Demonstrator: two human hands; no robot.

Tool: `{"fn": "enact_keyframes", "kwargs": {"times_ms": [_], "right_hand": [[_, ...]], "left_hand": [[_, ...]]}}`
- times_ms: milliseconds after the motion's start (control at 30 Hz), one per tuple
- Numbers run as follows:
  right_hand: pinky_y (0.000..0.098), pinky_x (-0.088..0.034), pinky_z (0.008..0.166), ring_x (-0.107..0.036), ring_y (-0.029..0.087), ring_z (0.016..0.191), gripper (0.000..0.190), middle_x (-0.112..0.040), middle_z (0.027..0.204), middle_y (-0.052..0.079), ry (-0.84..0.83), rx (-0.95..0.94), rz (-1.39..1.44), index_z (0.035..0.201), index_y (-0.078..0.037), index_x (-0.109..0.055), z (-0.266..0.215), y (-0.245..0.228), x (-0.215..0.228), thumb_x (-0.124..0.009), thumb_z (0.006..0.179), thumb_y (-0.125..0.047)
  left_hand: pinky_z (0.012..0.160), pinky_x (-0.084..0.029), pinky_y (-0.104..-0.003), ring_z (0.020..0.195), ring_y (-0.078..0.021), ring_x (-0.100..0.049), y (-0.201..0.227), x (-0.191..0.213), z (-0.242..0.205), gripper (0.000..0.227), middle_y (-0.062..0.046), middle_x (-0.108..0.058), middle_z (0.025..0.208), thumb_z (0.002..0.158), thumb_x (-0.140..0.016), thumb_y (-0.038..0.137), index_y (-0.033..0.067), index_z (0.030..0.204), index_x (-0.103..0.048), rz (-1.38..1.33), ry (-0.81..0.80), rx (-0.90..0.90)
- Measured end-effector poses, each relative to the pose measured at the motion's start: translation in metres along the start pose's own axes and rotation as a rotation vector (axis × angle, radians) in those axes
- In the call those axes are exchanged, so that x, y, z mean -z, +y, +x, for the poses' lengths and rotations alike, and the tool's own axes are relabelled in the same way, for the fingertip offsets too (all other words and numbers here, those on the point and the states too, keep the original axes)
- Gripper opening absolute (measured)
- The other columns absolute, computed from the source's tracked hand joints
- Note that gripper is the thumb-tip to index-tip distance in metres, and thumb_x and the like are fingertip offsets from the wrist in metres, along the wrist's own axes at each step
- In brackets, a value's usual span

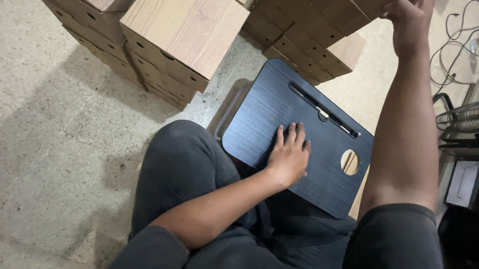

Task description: The person assembles a small cardboard box by folding a flat die-cut piece along its creases and tucking the flaps into place. They repeat this process with a second piece, completing two boxes and placing them on a stack nearby.

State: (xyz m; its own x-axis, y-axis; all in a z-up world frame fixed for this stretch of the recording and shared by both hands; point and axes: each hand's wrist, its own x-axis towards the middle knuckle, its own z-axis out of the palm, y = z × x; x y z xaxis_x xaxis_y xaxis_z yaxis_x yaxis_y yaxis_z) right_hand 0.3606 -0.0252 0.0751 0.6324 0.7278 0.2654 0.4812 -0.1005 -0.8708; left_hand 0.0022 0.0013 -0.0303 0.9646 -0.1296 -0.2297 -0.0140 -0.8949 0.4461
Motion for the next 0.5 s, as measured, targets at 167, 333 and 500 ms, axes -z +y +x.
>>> {"fn": "enact_keyframes", "kwargs": {"times_ms": [167,333,500], "right_hand": [[0.0355,-0.050,0.087,-0.051,0.034,0.127,0.086,-0.020,0.177,0.022,0.134,0.063,-0.037,0.162,-0.029,-0.018,-0.029,0.015,0.000,-0.050,0.090,0.007],[0.0373,-0.054,0.090,-0.041,0.034,0.148,0.068,-0.033,0.158,0.020,0.318,0.178,-0.347,0.152,-0.021,-0.030,-0.123,-0.010,-0.035,-0.063,0.096,-0.003],[0.0375,-0.047,0.083,-0.054,0.028,0.111,0.051,-0.052,0.139,0.012,0.452,-0.232,-0.699,0.139,-0.008,-0.050,-0.257,-0.007,-0.031,-0.071,0.093,-0.001]], "left_hand": [[0.122,-0.008,-0.064,0.155,-0.0470,-0.008,0.000,-0.005,0.001,0.092,-0.029,-0.010,0.166,0.086,-0.071,0.060,0.0143,0.157,-0.033,0.043,-0.002,0.006],[0.123,-0.005,-0.063,0.155,-0.0464,-0.001,0.001,-0.003,-0.002,0.096,-0.029,-0.002,0.168,0.087,-0.069,0.060,0.0152,0.160,-0.027,0.060,-0.041,0.020],[0.123,-0.001,-0.063,0.155,-0.0468,0.005,0.001,0.007,-0.006,0.093,-0.029,0.005,0.168,0.093,-0.064,0.056,0.0147,0.163,-0.017,0.053,-0.125,0.008]]}}
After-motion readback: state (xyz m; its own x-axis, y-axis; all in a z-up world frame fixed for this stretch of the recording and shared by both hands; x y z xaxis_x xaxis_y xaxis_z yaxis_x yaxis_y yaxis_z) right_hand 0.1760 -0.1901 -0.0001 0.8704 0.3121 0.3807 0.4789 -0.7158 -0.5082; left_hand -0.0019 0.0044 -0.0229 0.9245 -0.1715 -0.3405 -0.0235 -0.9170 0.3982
